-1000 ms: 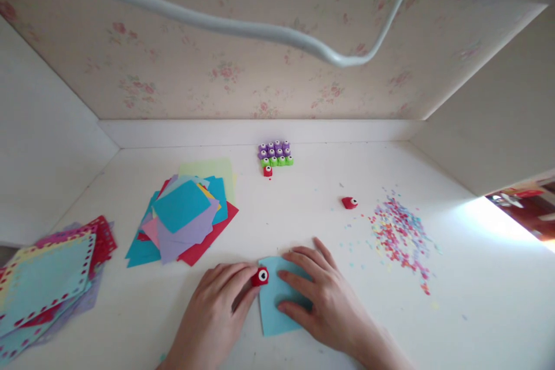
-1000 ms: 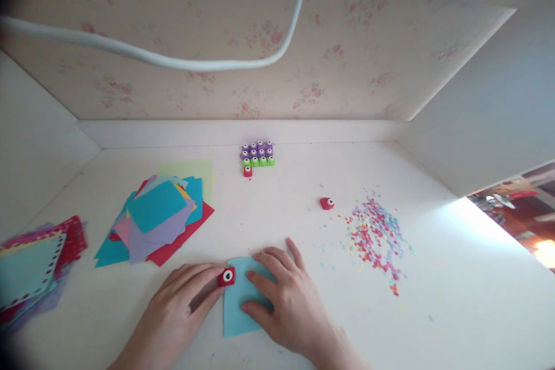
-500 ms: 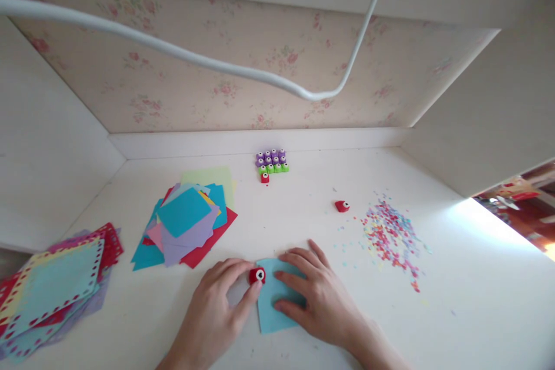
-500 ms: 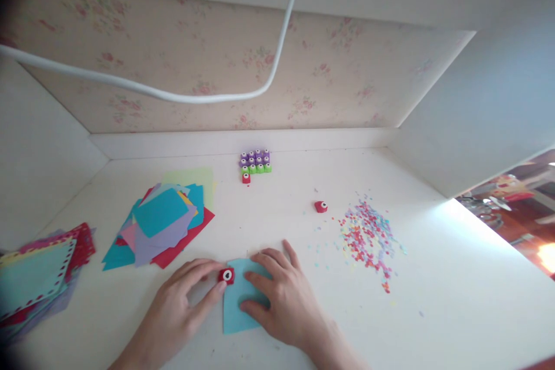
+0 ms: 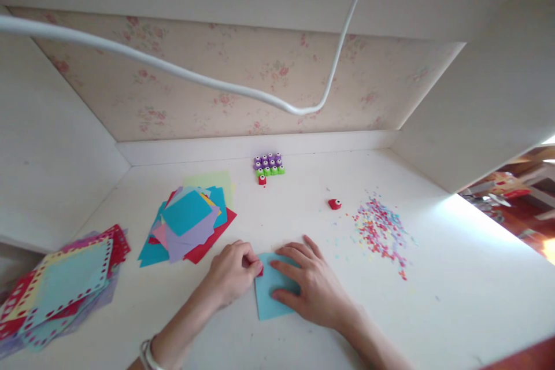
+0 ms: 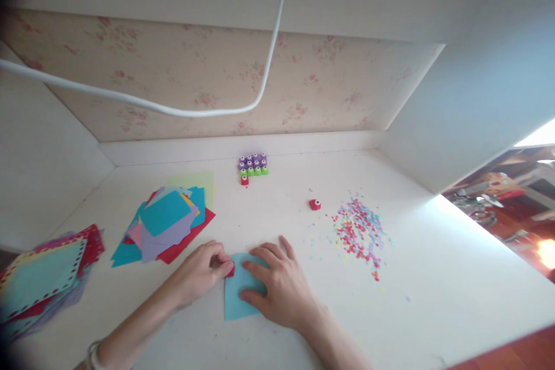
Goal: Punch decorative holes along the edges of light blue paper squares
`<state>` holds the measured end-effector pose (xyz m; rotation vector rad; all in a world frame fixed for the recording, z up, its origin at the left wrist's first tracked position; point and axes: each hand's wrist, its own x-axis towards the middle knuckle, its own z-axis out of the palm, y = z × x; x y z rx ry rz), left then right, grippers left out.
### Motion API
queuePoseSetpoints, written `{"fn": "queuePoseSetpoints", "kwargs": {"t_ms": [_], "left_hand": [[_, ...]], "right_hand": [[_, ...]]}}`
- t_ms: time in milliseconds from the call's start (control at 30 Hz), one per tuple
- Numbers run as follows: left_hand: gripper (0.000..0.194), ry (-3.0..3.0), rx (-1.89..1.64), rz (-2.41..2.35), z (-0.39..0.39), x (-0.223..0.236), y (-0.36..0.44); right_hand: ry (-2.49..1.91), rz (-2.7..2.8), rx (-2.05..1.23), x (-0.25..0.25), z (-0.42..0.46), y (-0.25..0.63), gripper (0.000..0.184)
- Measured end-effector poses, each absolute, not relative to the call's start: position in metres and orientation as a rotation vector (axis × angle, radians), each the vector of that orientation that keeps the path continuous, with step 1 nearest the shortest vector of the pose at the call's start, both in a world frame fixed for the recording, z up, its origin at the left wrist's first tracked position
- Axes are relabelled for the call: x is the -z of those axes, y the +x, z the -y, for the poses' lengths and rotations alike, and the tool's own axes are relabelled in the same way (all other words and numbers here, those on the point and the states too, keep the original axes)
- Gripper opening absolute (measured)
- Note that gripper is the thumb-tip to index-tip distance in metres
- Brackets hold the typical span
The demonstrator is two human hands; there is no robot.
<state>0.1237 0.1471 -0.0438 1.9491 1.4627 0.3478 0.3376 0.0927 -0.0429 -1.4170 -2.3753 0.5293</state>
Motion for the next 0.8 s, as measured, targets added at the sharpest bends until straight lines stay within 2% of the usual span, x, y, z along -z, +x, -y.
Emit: {"fn": "queuePoseSetpoints", "kwargs": {"t_ms": [200, 533, 633, 733, 800], "left_hand": [[0.010, 1.958, -0.388, -1.394, -0.152, 0.046, 0.123], [0.028, 2.029, -0.580, -1.245, -0.135, 0.038, 0.088], [0.023, 2.126, -0.624, -1.282, -0.129, 0.047, 0.072], [0.029, 2.237, -0.678, -1.319, -0.122, 0.056, 0.061], [0.025, 2.271, -0.710, -1.317, -0.119, 0.060, 0.060]], "right_hand": [[-1.413, 2.362, -0.508, 0.043, -0.089, 0.336, 0.041], [-1.395, 2.351, -0.537, 0.042, -0.089, 0.340, 0.040], [-1.388, 2.352, -0.543, 0.041, -0.089, 0.340, 0.040], [-1.365, 2.329, -0.545, 0.039, -0.089, 0.339, 0.041], [-1.343, 2.278, -0.542, 0.038, -0.089, 0.335, 0.038]]}}
